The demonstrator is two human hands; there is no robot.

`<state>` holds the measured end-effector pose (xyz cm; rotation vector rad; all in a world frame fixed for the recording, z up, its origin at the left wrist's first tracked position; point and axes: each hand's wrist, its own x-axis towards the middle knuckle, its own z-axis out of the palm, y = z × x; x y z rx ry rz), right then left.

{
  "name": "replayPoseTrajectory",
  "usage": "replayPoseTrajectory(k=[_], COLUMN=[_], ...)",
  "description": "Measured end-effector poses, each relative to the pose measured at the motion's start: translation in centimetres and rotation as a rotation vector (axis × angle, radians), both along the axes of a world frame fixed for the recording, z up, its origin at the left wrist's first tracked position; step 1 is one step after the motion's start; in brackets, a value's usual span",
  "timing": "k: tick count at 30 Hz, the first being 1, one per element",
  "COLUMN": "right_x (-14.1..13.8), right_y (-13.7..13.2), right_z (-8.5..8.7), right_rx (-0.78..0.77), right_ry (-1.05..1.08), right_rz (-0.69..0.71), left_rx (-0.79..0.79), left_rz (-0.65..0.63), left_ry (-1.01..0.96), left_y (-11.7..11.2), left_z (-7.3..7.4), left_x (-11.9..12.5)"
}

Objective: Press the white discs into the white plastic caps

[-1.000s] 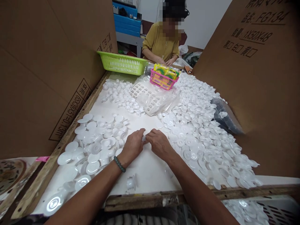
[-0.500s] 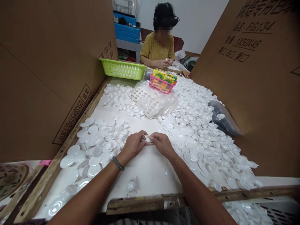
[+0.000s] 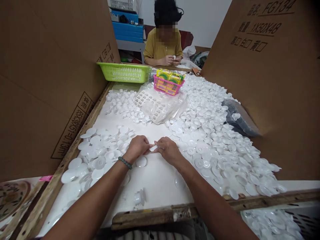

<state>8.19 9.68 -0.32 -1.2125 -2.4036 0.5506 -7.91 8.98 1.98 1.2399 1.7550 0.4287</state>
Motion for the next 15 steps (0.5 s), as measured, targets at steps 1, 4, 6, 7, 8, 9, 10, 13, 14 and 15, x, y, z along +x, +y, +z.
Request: replayPoseTrajectory(k=[1, 4, 6, 7, 8, 9, 10, 13, 14, 15], right_x=[-0.1, -0.1, 0.1, 0.1, 0.2, 0.2, 0.2, -0.2, -0.3, -0.4], right_y=[0.2, 0.7, 0.7, 0.6, 0.4, 0.2, 0.0, -0.6, -0.7, -0.8], right_z=[0.0, -0.1, -0.1, -0.1, -0.1, -0.1, 0.0, 0.1, 0.2, 0.3], right_rx=[-0.017, -0.09, -0.122, -0.128, -0.129, -0.125, -0.118, -0.091, -0.085, -0.083], right_ry=[0.009, 0.052, 0.101, 0.127, 0.146, 0.157, 0.156, 0.102, 0.083, 0.074], right_rz=[-0.013, -0.059, -0.052, -0.029, 0.001, 0.028, 0.041, -0.037, -0.069, -0.085], left_rx=[-0.026, -0.083, -0.099, -0.097, -0.088, -0.066, -0.033, 0.062, 0.073, 0.071], left_rz=[0.009, 0.006, -0.015, -0.024, -0.028, -0.032, -0.037, -0.062, -0.066, -0.065], left_ry=[-0.024, -0.069, -0.079, -0.086, -0.094, -0.1, -0.097, -0.037, -0.018, -0.011], left_y=[0.2, 0.7, 0.8, 0.8, 0.8, 0.7, 0.5, 0.0, -0.2, -0.3], left_z=[-0.1, -0.4, -0.5, -0.5, -0.5, -0.4, -0.4, -0.3, -0.3, -0.3], left_x=[-0.1, -0.3, -0.4, -0.5, -0.5, -0.5, -0.5, -0.5, -0.5, -0.6])
